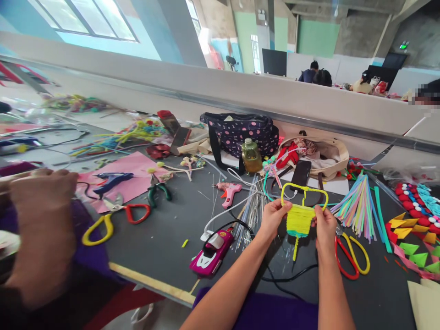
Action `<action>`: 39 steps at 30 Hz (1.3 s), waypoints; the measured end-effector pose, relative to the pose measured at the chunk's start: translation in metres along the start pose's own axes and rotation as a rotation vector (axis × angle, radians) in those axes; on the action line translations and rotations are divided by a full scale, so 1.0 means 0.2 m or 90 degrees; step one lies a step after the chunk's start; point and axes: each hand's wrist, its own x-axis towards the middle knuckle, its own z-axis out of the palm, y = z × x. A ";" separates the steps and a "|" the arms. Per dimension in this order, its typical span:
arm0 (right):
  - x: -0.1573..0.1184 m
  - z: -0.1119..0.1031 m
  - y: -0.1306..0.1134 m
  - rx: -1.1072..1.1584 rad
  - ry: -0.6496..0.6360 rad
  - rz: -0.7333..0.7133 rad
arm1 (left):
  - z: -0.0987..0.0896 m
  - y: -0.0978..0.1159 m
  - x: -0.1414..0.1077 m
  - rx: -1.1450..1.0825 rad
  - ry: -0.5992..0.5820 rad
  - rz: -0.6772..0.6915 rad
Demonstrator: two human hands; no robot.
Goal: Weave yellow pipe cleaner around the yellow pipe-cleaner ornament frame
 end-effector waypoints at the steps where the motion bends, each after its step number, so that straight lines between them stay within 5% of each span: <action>1: 0.00 0.00 0.00 0.004 0.004 0.001 | 0.00 -0.01 0.00 -0.002 -0.004 -0.015; 9: -0.02 0.02 -0.04 0.092 -0.027 0.053 | 0.03 -0.05 -0.02 -0.117 -0.104 -0.209; 16: -0.10 0.11 -0.04 0.112 -0.136 0.161 | 0.05 -0.04 -0.04 -0.120 -0.095 -0.174; 25: -0.11 0.12 -0.01 0.149 -0.069 0.096 | 0.07 -0.04 -0.07 -0.078 -0.107 -0.116; 32: -0.13 0.14 -0.03 0.129 -0.163 0.121 | 0.08 -0.02 -0.07 -0.110 -0.067 -0.178; 39: -0.14 0.16 -0.03 0.149 -0.117 0.109 | 0.09 -0.03 -0.08 -0.120 -0.045 -0.137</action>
